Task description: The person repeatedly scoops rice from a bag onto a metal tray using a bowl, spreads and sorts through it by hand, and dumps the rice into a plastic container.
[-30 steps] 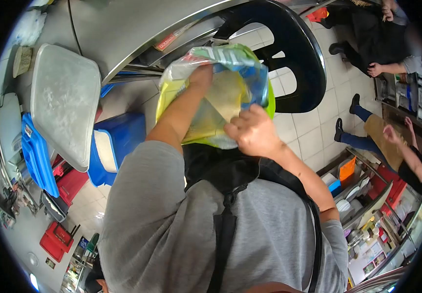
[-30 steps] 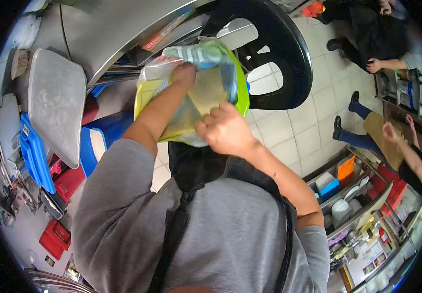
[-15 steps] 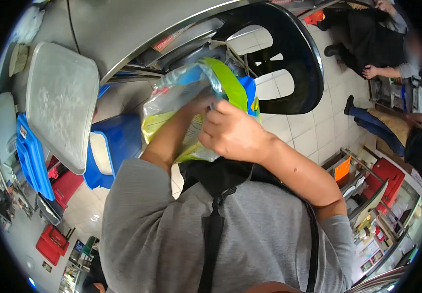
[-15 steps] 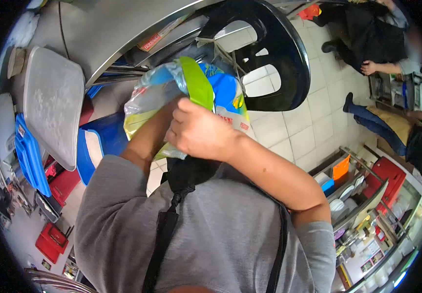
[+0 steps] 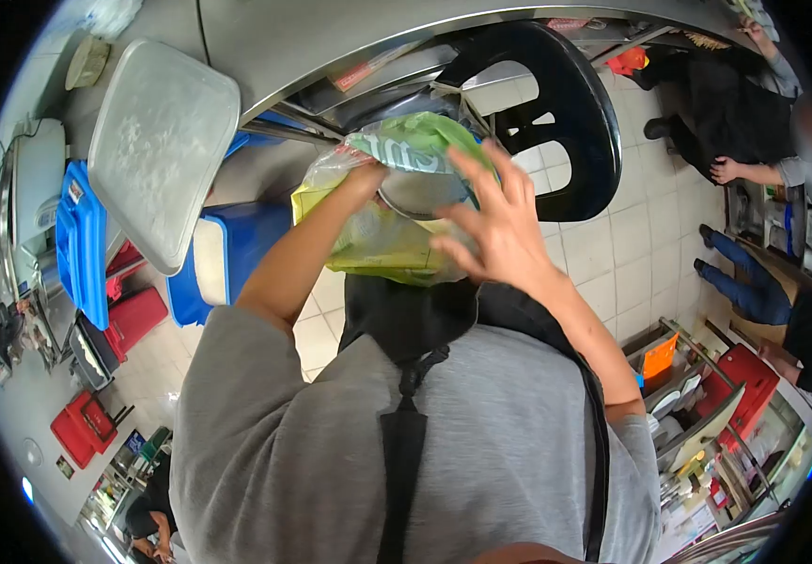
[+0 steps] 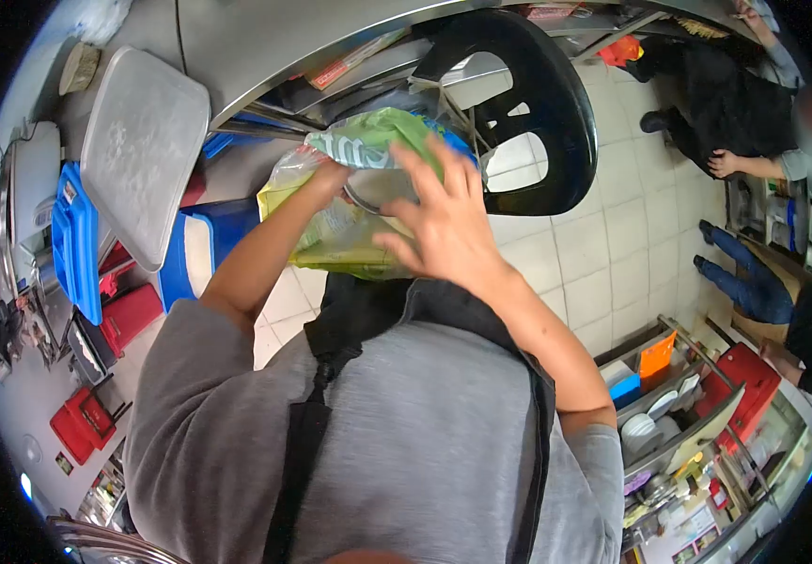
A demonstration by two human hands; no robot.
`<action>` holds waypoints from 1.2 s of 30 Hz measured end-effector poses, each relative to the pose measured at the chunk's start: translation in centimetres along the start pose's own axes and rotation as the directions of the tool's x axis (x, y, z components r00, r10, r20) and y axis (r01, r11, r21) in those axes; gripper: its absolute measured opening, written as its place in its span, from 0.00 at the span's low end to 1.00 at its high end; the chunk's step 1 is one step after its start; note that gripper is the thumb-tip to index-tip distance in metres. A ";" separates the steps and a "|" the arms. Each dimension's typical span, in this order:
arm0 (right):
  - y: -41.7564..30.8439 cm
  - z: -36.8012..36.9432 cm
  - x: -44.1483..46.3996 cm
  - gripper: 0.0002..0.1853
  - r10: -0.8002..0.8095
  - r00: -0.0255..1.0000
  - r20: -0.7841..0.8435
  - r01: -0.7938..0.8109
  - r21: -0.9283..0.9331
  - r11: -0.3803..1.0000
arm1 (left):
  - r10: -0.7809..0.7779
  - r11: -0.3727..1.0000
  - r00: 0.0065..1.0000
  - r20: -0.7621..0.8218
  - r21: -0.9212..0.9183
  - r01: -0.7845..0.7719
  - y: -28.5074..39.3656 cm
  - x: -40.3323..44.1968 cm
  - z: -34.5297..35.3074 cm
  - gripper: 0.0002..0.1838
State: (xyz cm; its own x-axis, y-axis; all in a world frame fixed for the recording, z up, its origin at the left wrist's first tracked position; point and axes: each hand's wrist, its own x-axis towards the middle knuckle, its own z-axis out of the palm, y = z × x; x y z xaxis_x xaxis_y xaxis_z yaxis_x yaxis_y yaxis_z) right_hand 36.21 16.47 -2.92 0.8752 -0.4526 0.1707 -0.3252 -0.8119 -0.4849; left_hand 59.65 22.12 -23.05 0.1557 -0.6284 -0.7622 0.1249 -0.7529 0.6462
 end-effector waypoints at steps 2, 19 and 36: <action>0.6 1.0 1.2 0.22 0.023 0.998 -0.056 -0.032 -0.168 0.985 | 0.049 0.998 0.994 -0.101 -0.030 -0.053 -1.5 -1.9 -0.4 0.21; 1.6 4.3 7.3 0.47 0.128 0.909 0.396 -0.063 -0.173 0.983 | 0.217 0.883 0.905 -0.365 -0.323 -0.341 -7.8 -10.3 -3.5 0.30; 0.8 2.2 8.4 0.75 0.169 0.728 0.664 -0.155 -0.080 0.985 | 0.315 0.847 0.922 -0.223 -0.373 -0.379 -3.8 -13.3 -6.4 0.35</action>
State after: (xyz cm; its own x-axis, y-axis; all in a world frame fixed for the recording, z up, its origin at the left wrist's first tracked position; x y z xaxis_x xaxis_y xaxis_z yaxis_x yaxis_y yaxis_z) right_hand 44.06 12.83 -3.79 0.8202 -0.2215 -0.5274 -0.4847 -0.7588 -0.4351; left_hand 63.42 34.56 -15.13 0.4018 -0.7730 -0.4909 0.4124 -0.3259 0.8507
